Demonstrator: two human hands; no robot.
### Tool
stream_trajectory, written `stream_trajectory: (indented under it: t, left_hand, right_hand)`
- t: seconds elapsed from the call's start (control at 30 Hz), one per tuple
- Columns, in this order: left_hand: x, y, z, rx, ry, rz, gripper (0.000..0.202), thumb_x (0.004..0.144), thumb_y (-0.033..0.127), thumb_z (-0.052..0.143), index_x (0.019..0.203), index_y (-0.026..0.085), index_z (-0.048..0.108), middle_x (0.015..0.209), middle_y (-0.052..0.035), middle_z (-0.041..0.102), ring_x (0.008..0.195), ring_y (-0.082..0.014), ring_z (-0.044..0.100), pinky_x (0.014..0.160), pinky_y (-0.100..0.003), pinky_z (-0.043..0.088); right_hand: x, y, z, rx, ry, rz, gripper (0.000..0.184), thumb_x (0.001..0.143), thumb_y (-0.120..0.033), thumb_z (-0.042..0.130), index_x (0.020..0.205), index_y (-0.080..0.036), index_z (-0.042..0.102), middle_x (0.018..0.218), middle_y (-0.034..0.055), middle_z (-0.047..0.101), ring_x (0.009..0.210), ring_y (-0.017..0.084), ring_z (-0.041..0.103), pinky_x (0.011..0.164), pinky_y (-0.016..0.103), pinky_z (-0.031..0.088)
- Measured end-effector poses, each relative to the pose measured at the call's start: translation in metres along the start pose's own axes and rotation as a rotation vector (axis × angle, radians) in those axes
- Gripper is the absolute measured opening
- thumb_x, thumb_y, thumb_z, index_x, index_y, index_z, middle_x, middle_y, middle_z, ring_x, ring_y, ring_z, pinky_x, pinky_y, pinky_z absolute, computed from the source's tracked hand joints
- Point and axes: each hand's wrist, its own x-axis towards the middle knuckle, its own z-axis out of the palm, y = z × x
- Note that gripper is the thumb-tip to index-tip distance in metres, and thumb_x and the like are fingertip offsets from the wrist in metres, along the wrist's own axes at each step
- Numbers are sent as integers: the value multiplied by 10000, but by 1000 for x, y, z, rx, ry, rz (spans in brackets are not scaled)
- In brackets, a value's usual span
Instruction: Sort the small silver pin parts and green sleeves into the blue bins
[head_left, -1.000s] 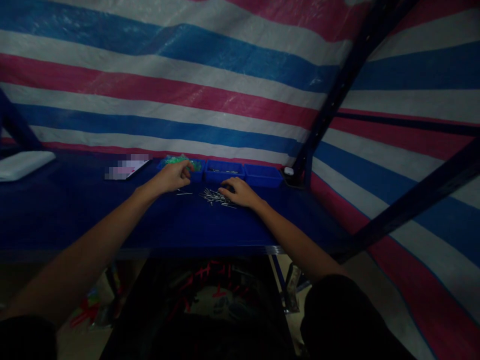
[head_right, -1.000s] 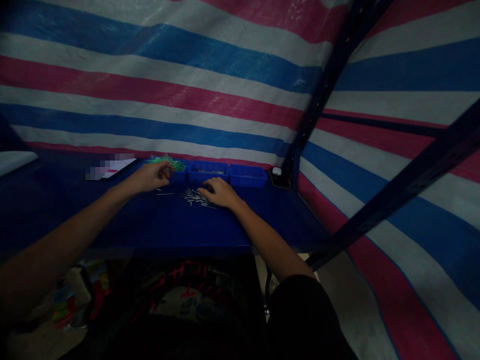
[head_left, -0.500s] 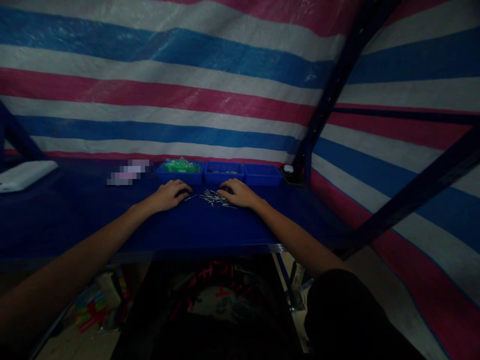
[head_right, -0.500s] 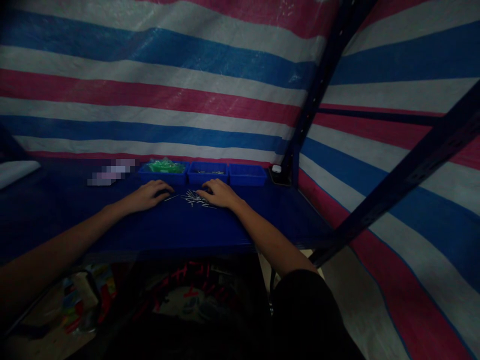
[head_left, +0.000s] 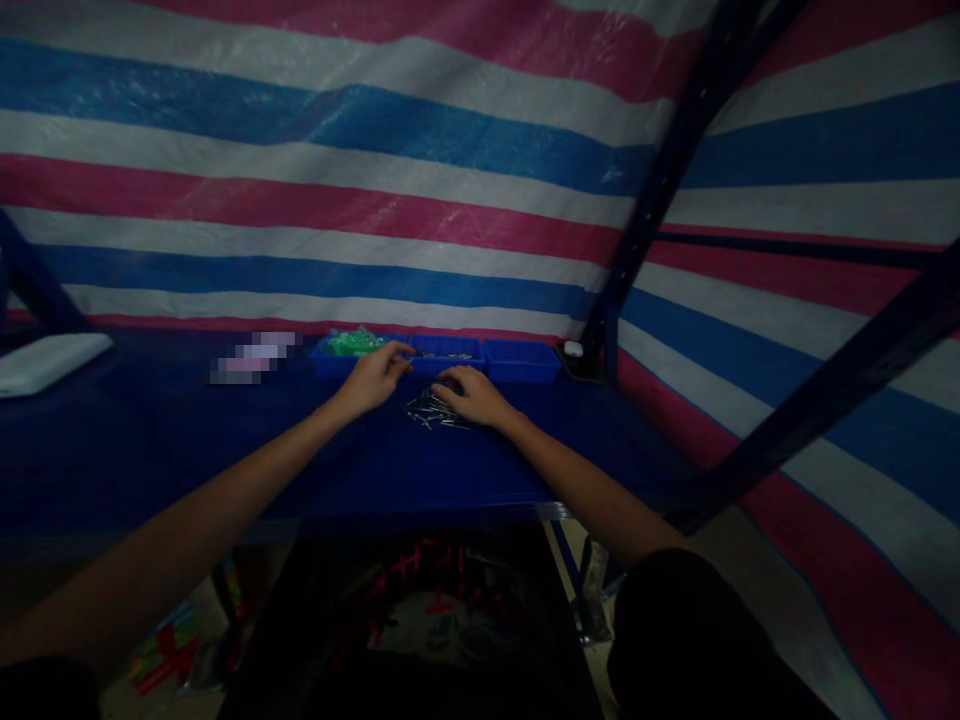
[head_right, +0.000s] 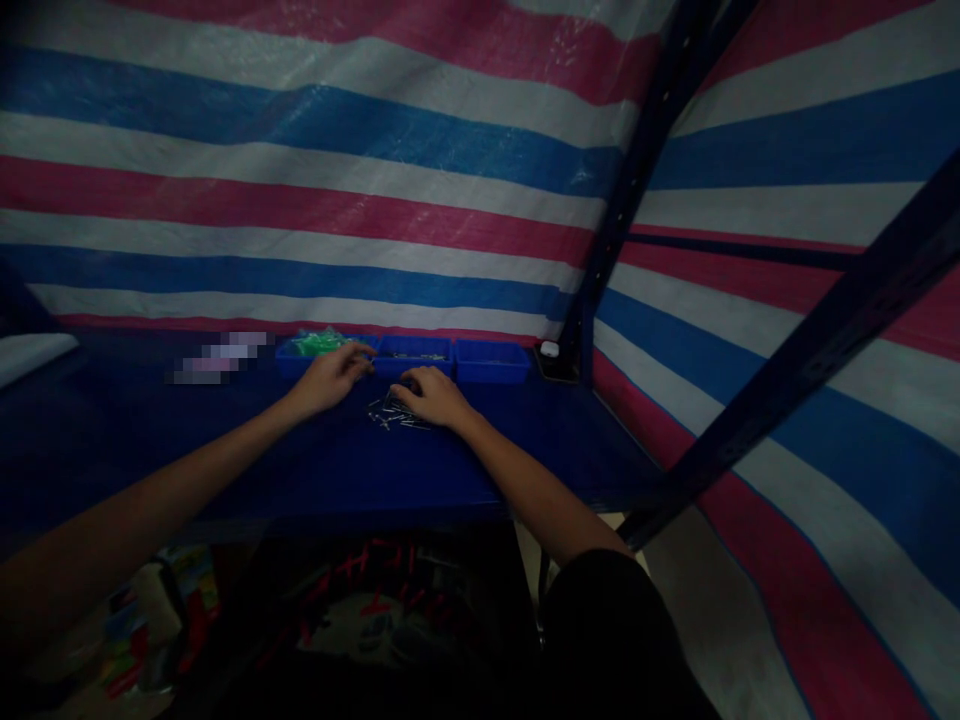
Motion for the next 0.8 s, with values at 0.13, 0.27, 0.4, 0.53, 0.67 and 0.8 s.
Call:
stream_trajectory:
  t: [0.13,0.27,0.4,0.53,0.67,0.8]
  left_hand:
    - [5,19,15,-381,58,-94,233,746,190,500,976,156,502,712,-5,582,675,-125,574,674,-273,462]
    - [15,28,39,-553,151,-98,164,719,183,542,876,148,510,724,-5,571,703,-119,577,707,-279,471]
    - [13,22,47,-463,186,-102,118,721,191,560,822,149,517,752,-21,596,732,-131,579,738,-295,471]
    - [0,23,41,-68,203,102,103,767,178,516,861,162,553,885,-50,626,854,-169,558,818,-335,432]
    - [-6,30,36,174,206,229,152,798,161,473,912,174,572,924,-50,628,879,-185,541,839,-345,404]
    - [-4,29,37,161,216,228,167,780,139,484,918,168,573,909,-50,624,860,-180,551,816,-331,418]
  right_hand:
    - [5,-14,4,150,95,86,301,834,-394,486,965,-141,582,741,16,598,656,114,529,618,227,374]
    - [6,-14,3,105,235,181,245,870,-339,417,885,-157,580,723,10,597,623,115,517,576,221,346]
    - [4,-8,0,-2,240,243,234,874,-305,400,780,-169,566,677,10,588,603,128,513,566,231,330]
    - [2,-9,1,-77,195,225,194,857,-282,418,755,-182,549,672,15,587,608,146,519,570,248,320]
    - [2,-8,1,-83,218,213,187,858,-269,406,754,-181,535,660,16,580,585,144,508,561,250,315]
    - [2,-7,0,-68,204,169,175,857,-261,408,761,-179,530,654,13,572,580,133,496,557,238,314]
